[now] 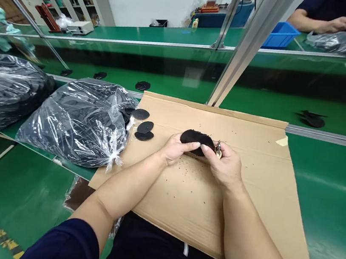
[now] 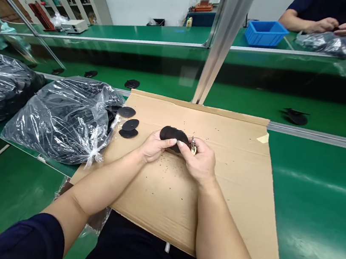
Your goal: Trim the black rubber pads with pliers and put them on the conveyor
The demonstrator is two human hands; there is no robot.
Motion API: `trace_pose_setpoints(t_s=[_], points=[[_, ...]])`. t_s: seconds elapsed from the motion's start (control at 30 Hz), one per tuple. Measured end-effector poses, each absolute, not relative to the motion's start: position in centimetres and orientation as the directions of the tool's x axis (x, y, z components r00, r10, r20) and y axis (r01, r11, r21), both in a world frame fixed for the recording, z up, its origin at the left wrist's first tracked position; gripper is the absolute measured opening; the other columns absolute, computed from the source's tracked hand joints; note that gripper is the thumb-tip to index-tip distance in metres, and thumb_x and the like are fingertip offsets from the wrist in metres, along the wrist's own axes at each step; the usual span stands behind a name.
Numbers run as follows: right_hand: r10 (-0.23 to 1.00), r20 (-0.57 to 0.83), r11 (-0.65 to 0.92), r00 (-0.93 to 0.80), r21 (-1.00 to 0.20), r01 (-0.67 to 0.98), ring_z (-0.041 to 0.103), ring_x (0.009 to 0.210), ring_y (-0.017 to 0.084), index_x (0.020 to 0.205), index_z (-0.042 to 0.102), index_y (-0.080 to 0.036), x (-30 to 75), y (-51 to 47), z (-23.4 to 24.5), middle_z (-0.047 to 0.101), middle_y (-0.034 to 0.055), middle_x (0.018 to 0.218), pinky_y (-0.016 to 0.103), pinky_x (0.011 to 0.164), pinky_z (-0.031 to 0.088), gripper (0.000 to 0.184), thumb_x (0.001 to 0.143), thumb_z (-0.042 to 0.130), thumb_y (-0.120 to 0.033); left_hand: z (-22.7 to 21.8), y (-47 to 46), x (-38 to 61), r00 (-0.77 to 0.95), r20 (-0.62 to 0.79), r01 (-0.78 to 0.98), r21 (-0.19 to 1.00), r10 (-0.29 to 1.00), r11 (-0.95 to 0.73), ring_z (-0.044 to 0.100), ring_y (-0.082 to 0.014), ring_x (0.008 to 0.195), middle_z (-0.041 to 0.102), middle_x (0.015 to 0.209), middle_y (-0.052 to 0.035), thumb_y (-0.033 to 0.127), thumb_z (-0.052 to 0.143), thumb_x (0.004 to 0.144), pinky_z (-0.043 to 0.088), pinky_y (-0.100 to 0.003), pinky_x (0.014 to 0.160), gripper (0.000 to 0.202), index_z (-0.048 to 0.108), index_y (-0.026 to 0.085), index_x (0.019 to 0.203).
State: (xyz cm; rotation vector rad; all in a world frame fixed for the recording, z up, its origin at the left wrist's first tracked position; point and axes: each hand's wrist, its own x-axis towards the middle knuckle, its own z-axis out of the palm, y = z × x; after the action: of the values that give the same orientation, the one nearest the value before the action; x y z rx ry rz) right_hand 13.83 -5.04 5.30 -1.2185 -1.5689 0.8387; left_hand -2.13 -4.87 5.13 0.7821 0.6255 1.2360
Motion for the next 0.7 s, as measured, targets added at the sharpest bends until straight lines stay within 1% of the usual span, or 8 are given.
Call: trace_pose_setpoints(t_s=[0.1,0.2,0.3,0.4,0.47,0.5,0.6,0.7], points=[[0.965,0.262,0.254,-0.008,-0.926,0.281,0.043,0.054,0.011,0.075,0.061,-0.019,13.7,-5.0,4.9,0.052,-0.0031,0.060,0.025,0.053,0.036,0.030,0.077,0.069,-0.048,5.2,-5.1,-1.9,0.240,0.008,-0.596,0.791,0.971,0.141,0.062,-0.0222,0.103,0.070,0.099,-0.0059,0.026,0.083,0.062,0.040,-0.041,0.101,0.036,0.071,0.015,0.094],[0.956,0.291,0.271,0.029,-0.920,0.283,0.039,0.050,0.010,0.070,0.057,-0.019,13.5,-5.1,4.7,0.046,-0.0047,0.055,0.024,0.050,0.033,0.031,0.079,0.068,-0.047,5.2,-5.2,-1.7,0.249,-0.023,-0.603,0.779,0.968,0.174,0.061,-0.0229,0.104,0.070,0.099,-0.0065,0.026,0.084,0.060,0.040,-0.041,0.101,0.039,0.070,0.015,0.095],[0.932,0.359,0.320,0.055,-0.883,0.343,0.041,0.051,0.010,0.071,0.060,-0.018,13.0,-5.4,4.7,0.049,-0.0037,0.056,0.024,0.050,0.035,0.029,0.081,0.067,-0.045,5.0,-4.9,-1.8,0.241,-0.074,-0.617,0.758,0.968,0.211,0.063,-0.0207,0.100,0.069,0.101,-0.0062,0.024,0.083,0.062,0.045,-0.037,0.094,0.041,0.067,0.014,0.098],[0.916,0.400,0.382,-0.001,-0.873,0.303,0.056,0.064,0.014,0.092,0.066,-0.018,12.6,-5.7,4.9,0.064,0.0016,0.075,0.027,0.061,0.046,0.026,0.086,0.062,-0.043,4.7,-4.4,-2.3,0.266,-0.169,-0.621,0.723,0.949,0.303,0.064,-0.0147,0.084,0.067,0.097,-0.0035,0.022,0.080,0.067,0.051,-0.026,0.072,0.040,0.062,0.017,0.102],[0.894,0.441,0.446,-0.077,-0.859,0.252,0.063,0.080,0.018,0.104,0.065,-0.019,12.4,-5.8,4.9,0.068,0.0051,0.094,0.031,0.074,0.051,0.026,0.088,0.059,-0.039,4.6,-4.1,-2.6,0.316,-0.240,-0.619,0.682,0.918,0.391,0.063,-0.0109,0.072,0.065,0.091,-0.0014,0.019,0.076,0.071,0.049,-0.020,0.059,0.038,0.060,0.019,0.105],[0.878,0.466,0.477,-0.105,-0.844,0.244,0.064,0.085,0.019,0.107,0.065,-0.020,12.4,-5.8,4.9,0.068,0.0059,0.099,0.033,0.078,0.051,0.025,0.089,0.059,-0.036,4.7,-4.1,-2.7,0.344,-0.264,-0.619,0.658,0.901,0.429,0.061,-0.0095,0.067,0.064,0.087,-0.0006,0.018,0.075,0.073,0.047,-0.019,0.055,0.037,0.059,0.019,0.106],[0.824,0.552,0.562,-0.128,-0.771,0.300,0.064,0.087,0.020,0.103,0.066,-0.021,12.4,-5.8,4.9,0.068,0.0054,0.097,0.035,0.082,0.051,0.018,0.089,0.058,-0.030,4.7,-4.2,-2.9,0.436,-0.286,-0.610,0.603,0.853,0.514,0.058,-0.0088,0.059,0.062,0.080,-0.0002,0.020,0.070,0.078,0.048,-0.019,0.051,0.025,0.059,0.017,0.100],[0.768,0.626,0.624,-0.135,-0.685,0.376,0.063,0.082,0.019,0.098,0.066,-0.022,12.5,-5.8,5.1,0.068,0.0045,0.088,0.035,0.080,0.051,0.013,0.090,0.057,-0.027,4.6,-4.5,-2.9,0.504,-0.282,-0.588,0.580,0.816,0.564,0.060,-0.0111,0.060,0.062,0.079,-0.0019,0.029,0.065,0.083,0.048,-0.021,0.050,0.018,0.060,0.016,0.094]])
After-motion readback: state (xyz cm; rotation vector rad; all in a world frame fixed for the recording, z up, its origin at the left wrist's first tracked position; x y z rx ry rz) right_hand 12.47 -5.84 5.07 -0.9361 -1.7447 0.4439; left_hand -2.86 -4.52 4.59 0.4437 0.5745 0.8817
